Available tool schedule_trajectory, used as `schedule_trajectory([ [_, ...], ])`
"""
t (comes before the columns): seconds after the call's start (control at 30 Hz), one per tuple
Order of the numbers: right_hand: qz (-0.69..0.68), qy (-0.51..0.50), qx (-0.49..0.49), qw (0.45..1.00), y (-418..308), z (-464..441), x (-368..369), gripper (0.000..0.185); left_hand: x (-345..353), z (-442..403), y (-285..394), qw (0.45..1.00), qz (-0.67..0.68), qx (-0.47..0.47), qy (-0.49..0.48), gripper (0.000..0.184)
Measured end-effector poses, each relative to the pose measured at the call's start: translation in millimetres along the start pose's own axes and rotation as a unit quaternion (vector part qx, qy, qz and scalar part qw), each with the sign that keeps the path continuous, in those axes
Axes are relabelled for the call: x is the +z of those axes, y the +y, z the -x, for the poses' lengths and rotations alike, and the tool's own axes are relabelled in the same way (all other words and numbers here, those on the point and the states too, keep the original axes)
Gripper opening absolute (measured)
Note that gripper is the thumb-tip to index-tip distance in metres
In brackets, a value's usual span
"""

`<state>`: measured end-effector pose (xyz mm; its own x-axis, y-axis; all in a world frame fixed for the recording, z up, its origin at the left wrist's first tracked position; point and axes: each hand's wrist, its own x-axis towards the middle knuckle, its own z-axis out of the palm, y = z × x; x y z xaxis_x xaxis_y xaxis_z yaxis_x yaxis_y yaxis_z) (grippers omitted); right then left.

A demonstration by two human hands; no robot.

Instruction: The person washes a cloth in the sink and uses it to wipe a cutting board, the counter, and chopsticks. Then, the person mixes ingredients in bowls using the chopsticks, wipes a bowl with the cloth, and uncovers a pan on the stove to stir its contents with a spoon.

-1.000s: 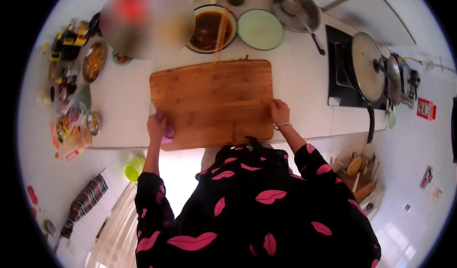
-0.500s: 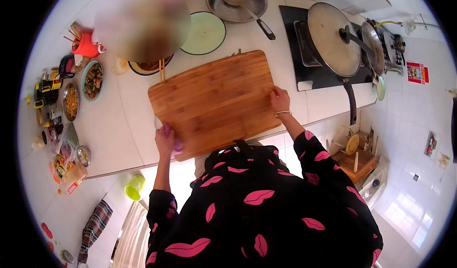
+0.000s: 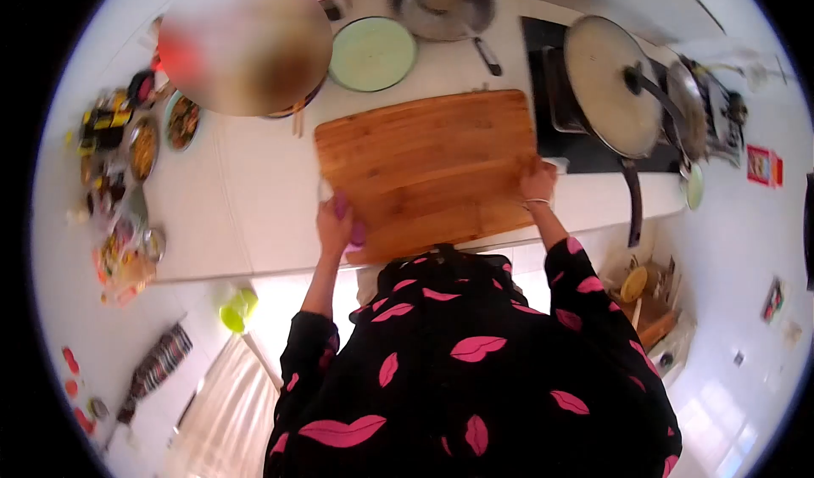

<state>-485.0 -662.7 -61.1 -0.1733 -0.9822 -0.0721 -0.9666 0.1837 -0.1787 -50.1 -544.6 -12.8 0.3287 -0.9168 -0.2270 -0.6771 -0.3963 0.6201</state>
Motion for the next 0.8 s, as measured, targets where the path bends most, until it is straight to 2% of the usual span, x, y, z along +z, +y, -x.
schedule_trajectory([
  [0.03, 0.021, -0.046, -0.011, 0.999, 4, -3, 4, 0.04, 3, 0, 1, 1.0, -0.002, 0.012, 0.005, 0.03],
  [0.07, 0.046, 0.003, -0.043, 0.998, -5, -1, -10, 0.041, 6, 0, 2, 1.0, -0.007, 0.02, 0.013, 0.028],
  [0.1, 0.03, -0.064, -0.037, 0.997, 5, -4, -8, 0.04, 5, 2, 7, 1.0, 0.002, -0.007, 0.023, 0.027],
  [0.13, 0.046, 0.01, -0.067, 0.997, 11, -2, 5, 0.039, 5, 3, 9, 0.999, 0.014, -0.031, 0.033, 0.026],
  [0.17, 0.0, -0.018, -0.062, 0.998, 8, -5, -2, 0.039, 8, 2, 7, 0.999, -0.007, -0.036, 0.037, 0.027],
  [0.2, 0.015, 0.004, -0.079, 0.997, 15, -6, 8, 0.043, 9, 0, 3, 0.998, -0.026, -0.037, 0.038, 0.028],
  [0.23, 0.009, -0.012, -0.077, 0.997, 3, -4, -9, 0.048, 7, -1, 2, 0.998, -0.026, -0.046, 0.025, 0.027],
  [0.27, 0.016, -0.069, -0.023, 0.997, -1, -9, -12, 0.051, 5, -2, 2, 0.998, -0.023, -0.052, 0.011, 0.027],
  [0.33, 0.039, -0.053, -0.082, 0.995, 16, -11, -2, 0.052, -3, -5, -2, 0.998, -0.002, -0.049, -0.025, 0.027],
  [0.4, -0.004, -0.061, -0.116, 0.991, 26, -13, -5, 0.053, -16, -6, -10, 0.997, 0.035, -0.037, -0.066, 0.026],
  [0.43, -0.026, -0.065, -0.134, 0.989, 24, -13, -4, 0.054, -23, -4, -12, 0.997, 0.052, -0.038, -0.043, 0.029],
  [0.53, -0.092, 0.039, -0.194, 0.976, -17, 8, -44, 0.044, -51, -12, -20, 0.994, 0.07, -0.073, 0.035, 0.035],
  [0.63, -0.124, 0.005, -0.187, 0.974, -33, 22, -46, 0.041, -69, -42, -50, 0.983, 0.042, -0.02, 0.178, 0.04],
  [0.67, -0.128, -0.001, -0.181, 0.975, -43, 26, -48, 0.039, -81, -58, -55, 0.98, 0.066, -0.047, 0.182, 0.044],
  [0.73, -0.131, -0.013, -0.166, 0.977, -63, 35, -56, 0.035, -96, -84, -48, 0.937, 0.122, -0.056, 0.322, 0.053],
  [0.8, -0.273, -0.079, -0.059, 0.957, -79, 41, -57, 0.036, -102, -101, -62, 0.955, 0.034, -0.013, 0.293, 0.058],
])
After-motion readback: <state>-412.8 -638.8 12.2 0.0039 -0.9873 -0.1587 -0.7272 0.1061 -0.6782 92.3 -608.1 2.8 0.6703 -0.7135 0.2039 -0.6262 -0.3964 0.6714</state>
